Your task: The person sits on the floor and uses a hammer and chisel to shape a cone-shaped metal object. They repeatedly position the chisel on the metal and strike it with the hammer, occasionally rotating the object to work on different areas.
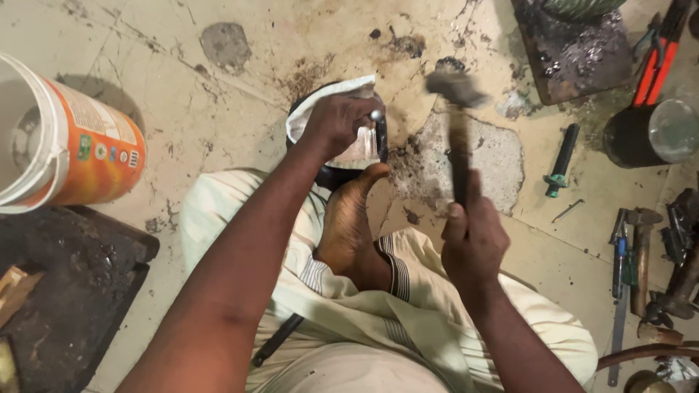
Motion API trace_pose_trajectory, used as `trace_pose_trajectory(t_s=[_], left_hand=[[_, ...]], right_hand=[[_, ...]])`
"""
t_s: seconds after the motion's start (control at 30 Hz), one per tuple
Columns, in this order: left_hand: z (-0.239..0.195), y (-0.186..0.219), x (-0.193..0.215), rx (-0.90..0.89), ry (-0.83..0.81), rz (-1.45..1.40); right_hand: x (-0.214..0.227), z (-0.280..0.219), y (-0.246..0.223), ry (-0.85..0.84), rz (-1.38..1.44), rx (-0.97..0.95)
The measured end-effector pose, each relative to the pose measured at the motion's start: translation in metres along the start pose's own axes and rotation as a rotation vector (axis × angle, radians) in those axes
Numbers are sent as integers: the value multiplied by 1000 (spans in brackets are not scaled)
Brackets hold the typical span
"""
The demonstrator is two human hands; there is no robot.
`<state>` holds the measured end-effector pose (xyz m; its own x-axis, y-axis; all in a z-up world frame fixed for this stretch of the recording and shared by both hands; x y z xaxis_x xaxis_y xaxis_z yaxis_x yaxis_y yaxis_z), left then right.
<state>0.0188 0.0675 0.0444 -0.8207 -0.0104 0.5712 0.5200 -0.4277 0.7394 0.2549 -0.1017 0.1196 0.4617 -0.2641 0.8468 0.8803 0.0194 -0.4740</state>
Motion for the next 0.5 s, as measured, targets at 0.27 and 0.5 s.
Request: trace_pose_trajectory(t_s=[0.27, 0.5], left_hand=[[1, -10, -8, -26, 35, 51], [3, -10, -15, -112, 77, -6]], right_hand=[[-5, 16, -27, -44, -78, 198], [-12, 8, -41, -104, -70, 421]])
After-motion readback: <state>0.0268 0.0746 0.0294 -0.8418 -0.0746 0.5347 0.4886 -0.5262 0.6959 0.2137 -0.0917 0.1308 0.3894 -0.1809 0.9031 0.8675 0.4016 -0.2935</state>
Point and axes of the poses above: each hand's wrist, its own z-axis towards the middle knuckle, its own x-axis out of the back of the hand, y = z × x, the point moved 8 cm from there along z, towards the middle knuckle, and after that the axes turned 5 degrees about y, right-handed, at the moved point
